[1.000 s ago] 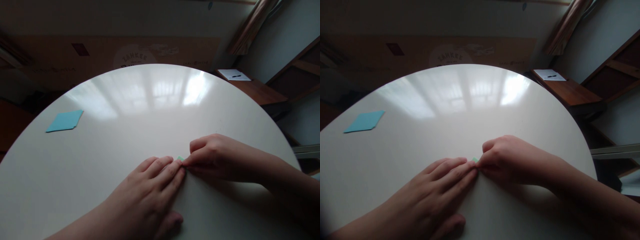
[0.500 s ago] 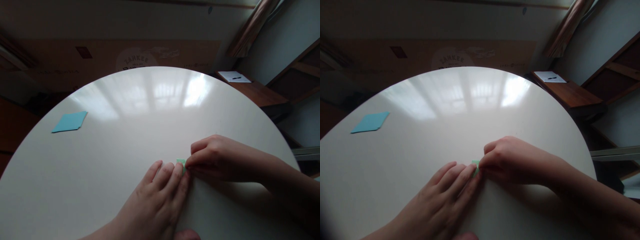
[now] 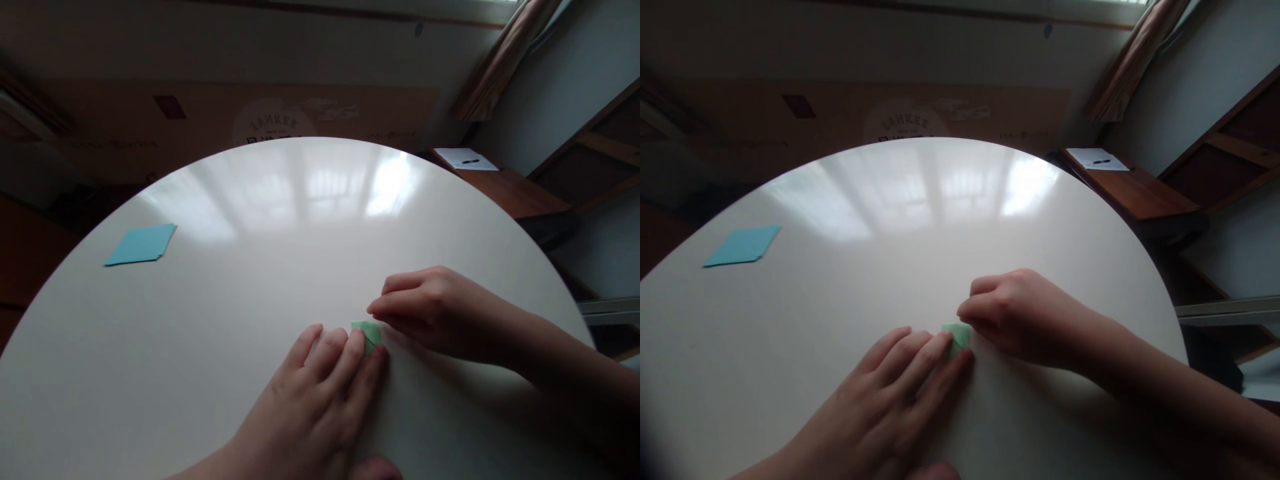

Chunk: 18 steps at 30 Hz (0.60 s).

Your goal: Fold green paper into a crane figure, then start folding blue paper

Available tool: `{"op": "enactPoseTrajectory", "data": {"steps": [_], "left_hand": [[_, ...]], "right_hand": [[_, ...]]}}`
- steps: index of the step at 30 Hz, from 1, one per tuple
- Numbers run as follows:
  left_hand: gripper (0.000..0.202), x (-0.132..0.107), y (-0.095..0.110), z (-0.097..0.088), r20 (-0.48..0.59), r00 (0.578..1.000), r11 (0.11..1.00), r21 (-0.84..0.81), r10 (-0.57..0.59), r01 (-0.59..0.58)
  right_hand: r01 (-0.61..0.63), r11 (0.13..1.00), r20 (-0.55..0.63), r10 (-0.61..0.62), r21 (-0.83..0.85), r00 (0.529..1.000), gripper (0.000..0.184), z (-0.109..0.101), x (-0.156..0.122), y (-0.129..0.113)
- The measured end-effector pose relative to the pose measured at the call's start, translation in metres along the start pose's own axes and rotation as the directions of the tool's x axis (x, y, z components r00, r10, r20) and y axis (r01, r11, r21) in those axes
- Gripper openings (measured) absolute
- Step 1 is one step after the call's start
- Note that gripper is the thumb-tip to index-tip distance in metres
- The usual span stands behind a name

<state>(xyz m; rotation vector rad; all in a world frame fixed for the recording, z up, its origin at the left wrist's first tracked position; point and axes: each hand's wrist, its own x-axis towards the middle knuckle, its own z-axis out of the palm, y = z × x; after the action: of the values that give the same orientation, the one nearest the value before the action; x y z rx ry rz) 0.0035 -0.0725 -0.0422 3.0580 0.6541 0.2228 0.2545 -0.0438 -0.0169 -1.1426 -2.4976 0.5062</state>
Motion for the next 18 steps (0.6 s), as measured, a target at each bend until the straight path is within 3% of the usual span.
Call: {"op": "enactPoseTrajectory", "data": {"steps": [2,5,11,16,18], "left_hand": [[0.077,-0.001,0.002,0.001,-0.024,1.000,1.000,0.023,-0.007,0.007],[0.075,-0.003,0.005,0.005,-0.049,0.998,0.998,0.050,-0.025,0.028],[0.071,-0.002,0.005,0.006,-0.004,1.000,0.995,0.102,0.021,-0.021],[0.078,-0.002,0.002,0.010,-0.127,0.991,0.989,0.145,0.046,-0.027],[0.079,-0.001,0.002,0.009,-0.112,0.992,0.989,0.146,0.053,-0.037]], "right_hand": [[0.026,0.998,-0.029,-0.024,0.064,0.999,0.016,-0.003,-0.001,0.001],[0.033,0.993,0.036,-0.037,0.112,0.999,0.015,-0.004,-0.002,-0.001],[0.061,0.998,0.150,-0.063,0.022,0.987,0.011,0.003,0.001,-0.003],[0.063,0.996,0.110,-0.056,-0.061,0.992,0.016,0.012,0.003,-0.006],[0.038,0.997,0.093,-0.032,-0.072,0.995,0.017,0.016,0.004,-0.007]]}}
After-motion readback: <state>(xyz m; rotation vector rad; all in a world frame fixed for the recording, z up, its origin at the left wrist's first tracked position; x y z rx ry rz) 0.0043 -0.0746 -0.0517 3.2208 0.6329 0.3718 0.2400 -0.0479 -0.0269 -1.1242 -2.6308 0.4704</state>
